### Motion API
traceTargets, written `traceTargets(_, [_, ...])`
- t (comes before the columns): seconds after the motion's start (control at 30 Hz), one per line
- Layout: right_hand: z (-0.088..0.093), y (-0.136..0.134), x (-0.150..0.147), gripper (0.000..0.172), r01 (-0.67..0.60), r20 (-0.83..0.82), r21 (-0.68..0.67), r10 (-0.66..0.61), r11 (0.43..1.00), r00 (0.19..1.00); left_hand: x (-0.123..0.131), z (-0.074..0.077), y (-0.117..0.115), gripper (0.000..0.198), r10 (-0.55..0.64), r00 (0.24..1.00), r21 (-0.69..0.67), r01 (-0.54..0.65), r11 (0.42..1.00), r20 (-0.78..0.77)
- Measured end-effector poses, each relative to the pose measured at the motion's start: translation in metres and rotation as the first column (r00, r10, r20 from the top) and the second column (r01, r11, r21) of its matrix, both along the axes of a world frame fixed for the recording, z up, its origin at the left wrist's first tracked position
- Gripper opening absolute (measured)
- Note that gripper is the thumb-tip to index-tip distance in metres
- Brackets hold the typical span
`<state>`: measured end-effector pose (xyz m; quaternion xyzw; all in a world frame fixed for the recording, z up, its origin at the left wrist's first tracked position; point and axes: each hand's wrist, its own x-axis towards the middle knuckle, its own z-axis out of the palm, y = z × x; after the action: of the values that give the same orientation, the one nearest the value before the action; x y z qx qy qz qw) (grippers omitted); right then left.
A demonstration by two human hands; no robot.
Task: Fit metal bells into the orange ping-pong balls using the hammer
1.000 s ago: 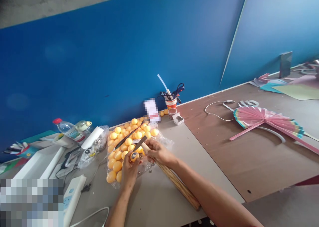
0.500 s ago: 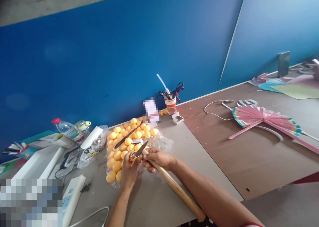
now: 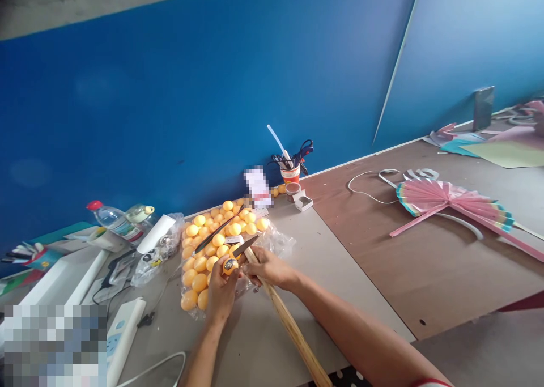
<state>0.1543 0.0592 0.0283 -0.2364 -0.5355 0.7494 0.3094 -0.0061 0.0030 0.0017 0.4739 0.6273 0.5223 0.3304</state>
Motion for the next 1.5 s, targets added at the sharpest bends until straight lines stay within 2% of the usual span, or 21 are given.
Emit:
traceTargets(0.1, [0.0046, -0.0037, 0.0001, 0.014, 0.018, 0.055, 0.066, -0.022, 0.998, 0.998, -0.0004, -0.0025, 0.0005, 0.045, 0.014, 0.999, 0.029, -0.013, 1.0, -0.031])
traceTargets(0.27, [0.0094, -0.0102, -0.0018, 0.013, -0.063, 0.316, 0.221, -0.01, 0.973, 0.949, -0.0012, -0.0031, 0.0005, 0.047, -0.002, 1.0, -0.001, 0.002, 1.0, 0.0])
traceTargets(0.47, [0.0073, -0.0071, -0.0015, 0.013, 0.064, 0.225, 0.192, -0.107, 0.979, 0.968, 0.0015, -0.0008, 0.0006, 0.043, -0.016, 1.0, -0.013, 0.015, 1.0, -0.021])
traceTargets(0.6, [0.0083, -0.007, -0.0019, 0.011, 0.013, 0.348, 0.282, -0.114, 0.959, 0.931, 0.0032, -0.0012, 0.0001, 0.042, -0.011, 0.999, -0.043, 0.009, 0.999, -0.04])
traceTargets(0.77, [0.0105, -0.0072, -0.0007, 0.011, 0.036, 0.315, 0.225, -0.108, 0.974, 0.943, 0.0024, -0.0012, -0.0009, 0.039, 0.034, 0.986, 0.01, -0.033, 0.999, -0.162])
traceTargets(0.93, [0.0096, -0.008, -0.0005, 0.011, -0.045, 0.408, 0.277, -0.075, 0.96, 0.91, 0.0006, 0.0024, -0.0012, 0.038, 0.017, 0.982, 0.0, -0.018, 1.0, -0.187])
traceTargets(1.1, [0.0084, -0.0067, -0.0004, 0.01, 0.027, 0.318, 0.23, -0.101, 0.973, 0.943, 0.0014, 0.0034, 0.0, 0.035, 0.0, 0.979, 0.007, 0.002, 1.0, -0.205])
traceTargets(1.23, [0.0077, -0.0063, -0.0015, 0.012, -0.001, 0.392, 0.313, -0.128, 0.95, 0.911, 0.0018, 0.0025, -0.0002, 0.034, -0.02, 0.979, -0.008, 0.018, 1.0, -0.202])
traceTargets(1.4, [0.0067, -0.0037, -0.001, 0.009, 0.065, 0.336, 0.223, -0.139, 0.973, 0.932, 0.0016, -0.0014, -0.0006, 0.042, -0.001, 0.974, -0.028, -0.006, 1.0, -0.225])
traceTargets(1.5, [0.0068, -0.0037, -0.0008, 0.01, 0.023, 0.364, 0.238, -0.112, 0.971, 0.925, 0.0023, -0.0006, -0.0004, 0.038, -0.018, 0.97, -0.001, 0.018, 1.0, -0.241])
